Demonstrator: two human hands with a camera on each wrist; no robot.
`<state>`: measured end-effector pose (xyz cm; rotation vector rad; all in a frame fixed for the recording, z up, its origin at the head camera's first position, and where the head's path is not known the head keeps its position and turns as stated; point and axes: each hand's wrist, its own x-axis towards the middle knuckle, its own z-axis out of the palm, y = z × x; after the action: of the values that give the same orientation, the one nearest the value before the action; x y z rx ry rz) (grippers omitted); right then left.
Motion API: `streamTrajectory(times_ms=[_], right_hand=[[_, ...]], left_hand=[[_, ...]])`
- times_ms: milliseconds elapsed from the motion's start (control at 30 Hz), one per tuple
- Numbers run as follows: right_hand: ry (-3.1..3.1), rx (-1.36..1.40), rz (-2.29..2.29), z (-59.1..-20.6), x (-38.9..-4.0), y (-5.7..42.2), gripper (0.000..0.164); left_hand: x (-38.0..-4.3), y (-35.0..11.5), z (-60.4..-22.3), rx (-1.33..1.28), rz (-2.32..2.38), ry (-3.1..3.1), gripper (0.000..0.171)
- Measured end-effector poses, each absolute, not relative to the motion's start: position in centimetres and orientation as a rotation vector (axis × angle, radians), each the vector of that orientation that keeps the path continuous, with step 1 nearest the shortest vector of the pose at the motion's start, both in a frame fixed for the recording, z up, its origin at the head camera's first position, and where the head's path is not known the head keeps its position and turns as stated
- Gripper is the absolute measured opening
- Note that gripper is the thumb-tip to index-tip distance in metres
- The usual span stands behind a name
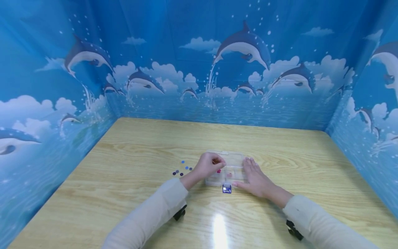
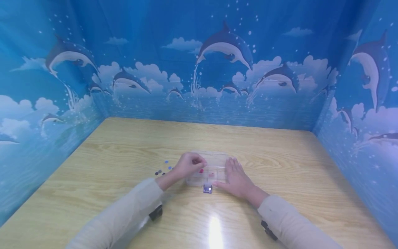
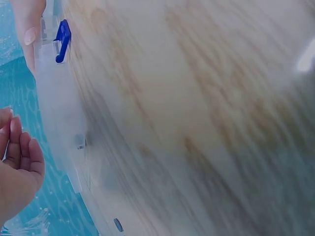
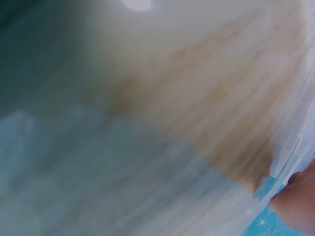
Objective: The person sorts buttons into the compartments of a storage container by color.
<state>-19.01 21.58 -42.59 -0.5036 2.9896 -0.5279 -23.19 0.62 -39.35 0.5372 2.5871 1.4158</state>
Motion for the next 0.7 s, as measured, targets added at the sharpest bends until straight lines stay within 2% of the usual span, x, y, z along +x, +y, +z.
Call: streamTrajectory(times_ms=[700], right_hand=[[2.993, -0.529, -0.537, -42.4, -18.9, 21.5, 0.098]], left_hand=[[-23.4, -1.6, -39.5, 0.52, 1.402, 2.625, 0.009]])
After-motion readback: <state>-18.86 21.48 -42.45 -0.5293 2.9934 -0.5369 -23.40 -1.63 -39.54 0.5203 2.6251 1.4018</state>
